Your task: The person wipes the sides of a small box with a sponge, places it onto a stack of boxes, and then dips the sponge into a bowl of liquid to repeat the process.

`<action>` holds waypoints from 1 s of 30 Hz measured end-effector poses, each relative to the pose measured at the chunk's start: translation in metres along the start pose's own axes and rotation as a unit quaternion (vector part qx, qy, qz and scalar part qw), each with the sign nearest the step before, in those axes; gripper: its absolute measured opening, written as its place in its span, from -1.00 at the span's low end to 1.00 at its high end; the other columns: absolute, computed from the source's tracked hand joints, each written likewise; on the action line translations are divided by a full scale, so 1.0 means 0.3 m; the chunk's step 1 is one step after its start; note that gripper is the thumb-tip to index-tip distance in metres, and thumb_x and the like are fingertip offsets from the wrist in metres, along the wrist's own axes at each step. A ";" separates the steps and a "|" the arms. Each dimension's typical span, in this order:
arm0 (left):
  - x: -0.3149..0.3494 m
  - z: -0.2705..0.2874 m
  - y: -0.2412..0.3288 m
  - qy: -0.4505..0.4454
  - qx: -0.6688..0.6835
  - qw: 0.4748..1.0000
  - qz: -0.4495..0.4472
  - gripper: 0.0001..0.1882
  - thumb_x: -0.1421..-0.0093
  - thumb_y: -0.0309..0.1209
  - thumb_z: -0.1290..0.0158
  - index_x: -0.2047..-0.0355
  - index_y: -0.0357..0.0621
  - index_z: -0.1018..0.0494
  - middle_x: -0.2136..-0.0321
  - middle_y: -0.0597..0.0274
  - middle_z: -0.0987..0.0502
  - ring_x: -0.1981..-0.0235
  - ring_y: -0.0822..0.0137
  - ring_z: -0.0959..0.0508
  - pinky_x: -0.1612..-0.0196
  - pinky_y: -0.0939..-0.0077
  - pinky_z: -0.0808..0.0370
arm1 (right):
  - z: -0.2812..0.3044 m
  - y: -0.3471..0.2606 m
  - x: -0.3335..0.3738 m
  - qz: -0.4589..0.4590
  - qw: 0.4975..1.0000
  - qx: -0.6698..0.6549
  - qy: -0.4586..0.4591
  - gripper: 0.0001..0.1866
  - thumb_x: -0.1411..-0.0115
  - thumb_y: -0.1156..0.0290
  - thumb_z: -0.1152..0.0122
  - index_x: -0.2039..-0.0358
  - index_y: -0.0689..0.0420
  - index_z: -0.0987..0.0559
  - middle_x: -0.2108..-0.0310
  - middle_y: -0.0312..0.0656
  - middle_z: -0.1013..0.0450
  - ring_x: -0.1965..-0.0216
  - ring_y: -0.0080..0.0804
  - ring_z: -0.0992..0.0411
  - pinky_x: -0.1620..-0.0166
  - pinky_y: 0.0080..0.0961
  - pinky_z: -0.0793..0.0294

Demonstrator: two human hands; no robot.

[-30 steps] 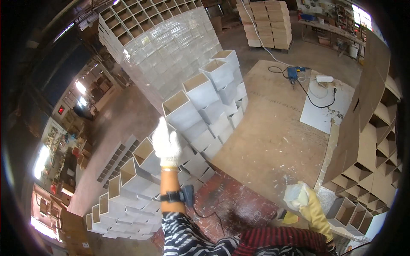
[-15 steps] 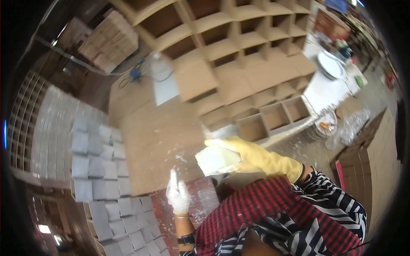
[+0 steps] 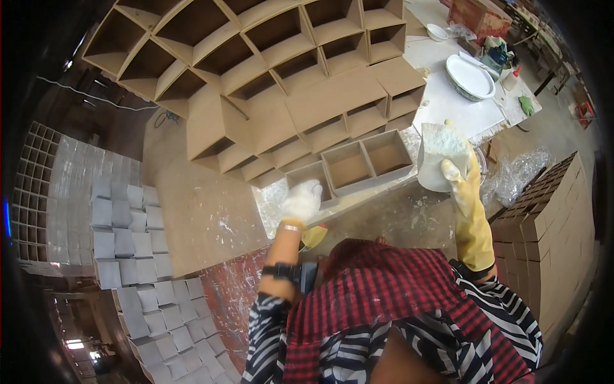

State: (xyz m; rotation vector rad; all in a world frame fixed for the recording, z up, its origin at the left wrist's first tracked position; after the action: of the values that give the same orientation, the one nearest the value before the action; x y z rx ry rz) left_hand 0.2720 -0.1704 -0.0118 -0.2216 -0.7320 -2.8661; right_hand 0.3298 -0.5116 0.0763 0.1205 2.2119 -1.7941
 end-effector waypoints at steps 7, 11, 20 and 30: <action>-0.204 -0.217 -0.273 -0.161 -0.147 0.968 -0.125 -0.52 -0.26 -0.12 0.11 0.00 -0.21 -0.50 -0.02 -0.14 -0.52 -0.04 -0.14 -0.51 -0.12 0.08 -0.44 | 0.027 0.171 0.039 -0.208 0.972 -0.109 0.016 -0.28 -0.16 0.13 -0.41 -0.23 0.20 -0.35 -0.09 -0.21 -0.44 -0.09 -0.44 -0.41 -0.16 -0.45 -0.39; -0.007 -0.139 -0.235 -0.083 0.087 0.992 0.048 -0.39 -0.39 0.04 0.29 -0.24 -0.10 -0.35 -0.22 -0.07 -0.36 -0.25 -0.12 -0.33 -0.30 0.20 -0.22 | -0.033 0.174 0.018 -0.238 0.949 -0.207 -0.003 -0.37 -0.23 0.14 -0.33 -0.20 0.18 -0.38 -0.04 -0.25 -0.46 -0.04 -0.48 -0.43 -0.10 -0.48 -0.44; 0.233 -0.196 -0.307 0.183 0.503 0.821 0.197 -0.50 -0.36 -0.01 0.08 -0.04 -0.20 -0.42 0.01 0.07 -0.56 0.01 0.09 -0.57 0.00 0.20 -0.54 | -0.228 0.233 -0.028 -0.317 0.916 -0.190 -0.154 -0.41 -0.29 0.06 -0.22 -0.19 0.15 -0.38 0.03 -0.27 -0.46 0.04 -0.45 -0.45 -0.05 -0.42 -0.46; 0.393 -0.087 -0.349 0.273 0.414 0.868 0.017 -0.35 -0.42 0.14 0.31 -0.21 -0.11 -0.31 -0.09 0.09 -0.44 -0.10 0.06 -0.43 -0.16 0.16 -0.41 | -0.744 -0.050 0.015 0.030 0.886 0.016 -0.463 -0.15 0.12 0.37 -0.46 -0.24 0.17 -0.35 -0.05 -0.07 -0.48 -0.05 -0.21 -0.47 -0.13 -0.37 -0.42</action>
State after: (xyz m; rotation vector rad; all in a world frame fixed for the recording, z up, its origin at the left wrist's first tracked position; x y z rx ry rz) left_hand 0.1331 -0.1083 -0.0606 0.6460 -1.6476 -2.1159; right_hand 0.2838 -0.2991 0.1299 -0.5456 1.4525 -1.3990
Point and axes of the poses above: each hand's wrist, its own x-axis away from the middle knuckle, its own z-axis out of the back of the hand, y = z × x, the point moved 1 cm from there along -x, towards the middle knuckle
